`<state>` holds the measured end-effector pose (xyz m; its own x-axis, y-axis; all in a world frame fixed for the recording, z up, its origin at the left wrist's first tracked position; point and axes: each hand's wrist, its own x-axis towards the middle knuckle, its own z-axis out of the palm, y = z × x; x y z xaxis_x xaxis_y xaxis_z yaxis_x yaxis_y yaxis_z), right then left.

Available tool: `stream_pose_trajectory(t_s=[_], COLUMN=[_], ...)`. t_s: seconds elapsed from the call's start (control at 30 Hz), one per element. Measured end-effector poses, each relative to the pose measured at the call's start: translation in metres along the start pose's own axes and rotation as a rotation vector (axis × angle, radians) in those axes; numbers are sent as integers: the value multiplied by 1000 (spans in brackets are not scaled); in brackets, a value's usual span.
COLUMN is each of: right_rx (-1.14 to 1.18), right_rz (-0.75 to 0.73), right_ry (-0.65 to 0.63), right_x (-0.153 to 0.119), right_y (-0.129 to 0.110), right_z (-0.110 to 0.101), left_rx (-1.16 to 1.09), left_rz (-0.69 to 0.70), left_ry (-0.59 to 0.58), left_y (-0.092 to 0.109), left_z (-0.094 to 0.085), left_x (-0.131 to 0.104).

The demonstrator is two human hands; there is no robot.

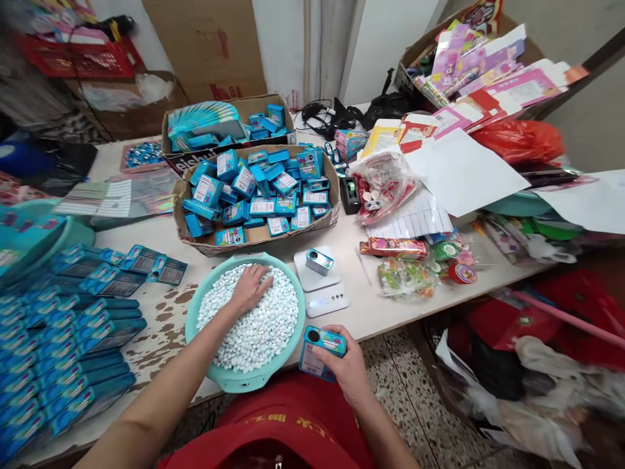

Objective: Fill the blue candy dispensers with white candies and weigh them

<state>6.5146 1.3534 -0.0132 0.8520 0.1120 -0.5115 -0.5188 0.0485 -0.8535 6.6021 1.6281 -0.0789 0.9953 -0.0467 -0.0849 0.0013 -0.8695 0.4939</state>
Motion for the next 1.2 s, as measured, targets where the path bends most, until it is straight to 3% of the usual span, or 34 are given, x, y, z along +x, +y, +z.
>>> stream_pose_trajectory(t_s=[0.2,0.33,0.43,0.6,0.73,0.93,1.1,1.2], right_rx=[-75,-67,-93,-252,-517,-744,-774,-766], right_rz=[36,13,-26,-208,-511,-637,-637,-640], right_ry=[-132,-109,-72,-35,-40,-125,-119,-108], right_x=[-23,-21,-13,5,18,29,30,30], right_y=[15,7,-6,-24,-30,-30,-34,-38], right_z=[35,44,49,65,87,119,125,125], left_rx=[98,-22,-353,-1297,-1689,-1655,-1574,-1547], left_rz=[-133,-292,-441,-674,-644,-449,-446,-446], left_ry=[-99,23,131,131,156,445,595,626], left_y=[12,11,10,22,45,76,81,83], left_z=[2,-2,-7,-31,-59,-71,-70,-72], left_x=[-20,-33,-38,-49,-58,-60,-57,-55])
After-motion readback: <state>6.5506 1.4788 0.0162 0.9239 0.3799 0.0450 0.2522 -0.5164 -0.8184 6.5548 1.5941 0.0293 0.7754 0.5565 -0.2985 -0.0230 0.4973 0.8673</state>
